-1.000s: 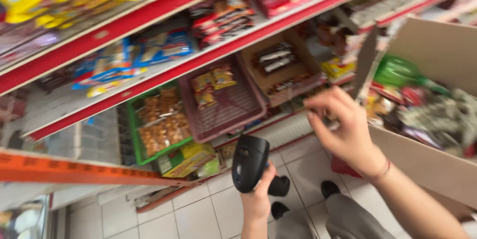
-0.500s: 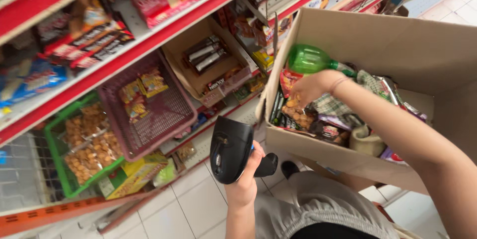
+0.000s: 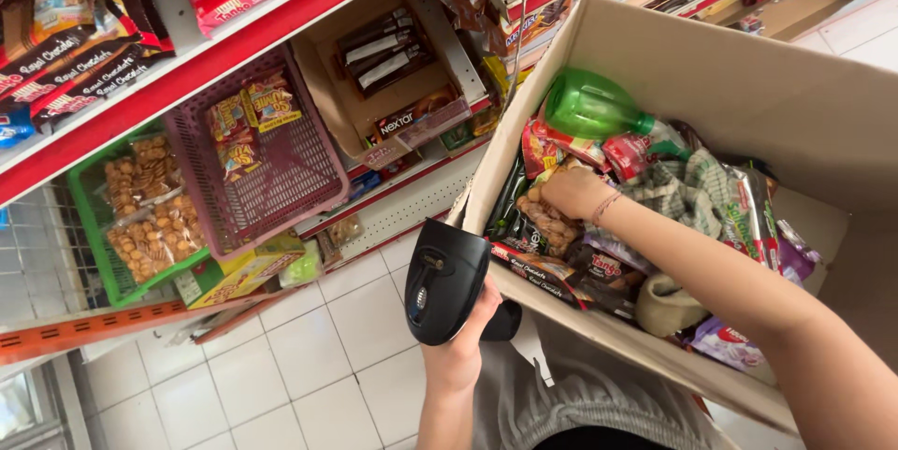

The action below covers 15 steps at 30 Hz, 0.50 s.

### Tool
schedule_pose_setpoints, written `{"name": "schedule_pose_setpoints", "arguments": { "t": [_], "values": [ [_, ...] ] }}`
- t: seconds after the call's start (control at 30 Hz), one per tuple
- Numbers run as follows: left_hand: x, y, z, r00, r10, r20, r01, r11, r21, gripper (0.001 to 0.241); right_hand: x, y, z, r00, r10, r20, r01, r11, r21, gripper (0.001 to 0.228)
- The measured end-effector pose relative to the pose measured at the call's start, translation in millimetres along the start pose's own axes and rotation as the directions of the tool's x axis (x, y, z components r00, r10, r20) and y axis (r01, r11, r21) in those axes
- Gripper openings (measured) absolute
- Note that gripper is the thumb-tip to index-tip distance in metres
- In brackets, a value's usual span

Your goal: The person repeatedly picks snack packages from a cardboard box, scans each with a handheld barcode scanner, and places them onto a store shelf. The person handles multiple snack items one at a time and arranges them in rows on the shelf.

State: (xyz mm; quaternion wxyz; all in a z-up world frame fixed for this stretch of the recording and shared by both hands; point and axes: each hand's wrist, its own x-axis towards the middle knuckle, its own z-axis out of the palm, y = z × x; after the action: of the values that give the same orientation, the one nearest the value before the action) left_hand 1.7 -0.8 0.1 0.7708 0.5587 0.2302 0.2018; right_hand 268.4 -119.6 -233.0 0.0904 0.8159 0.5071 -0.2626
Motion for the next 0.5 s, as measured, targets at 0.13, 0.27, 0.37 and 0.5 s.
{"name": "schedule_pose_setpoints", "arguments": {
  "t": [0.13, 0.27, 0.37, 0.5],
  "values": [
    [1.1, 0.8, 4.9, 0.999, -0.037, -0.040, 0.037, 0.999, 0.012, 0.010, 2.9, 29.0, -9.3, 0.992, -0.111, 0.057, 0.104, 0.988, 0.117, 0.015],
    [-1.1, -0.1, 7.4, 0.990, -0.106, -0.087, 0.107, 0.994, 0.002, 0.014, -9.7, 47.1, -29.4, 0.988, -0.138, 0.067, 0.120, 0.967, 0.224, 0.013],
    [-1.0, -1.1, 7.2, 0.998, -0.046, -0.050, 0.047, 0.999, 0.018, 0.014, -26.9, 57.4, -55.2, 0.980, -0.197, -0.013, 0.192, 0.935, 0.299, 0.021],
    [-4.6, -1.8, 6.6, 0.993, -0.063, -0.102, 0.075, 0.991, 0.114, 0.017, -53.2, 60.4, -104.4, 0.944, -0.311, -0.106, 0.324, 0.827, 0.459, 0.020]
  ]
}}
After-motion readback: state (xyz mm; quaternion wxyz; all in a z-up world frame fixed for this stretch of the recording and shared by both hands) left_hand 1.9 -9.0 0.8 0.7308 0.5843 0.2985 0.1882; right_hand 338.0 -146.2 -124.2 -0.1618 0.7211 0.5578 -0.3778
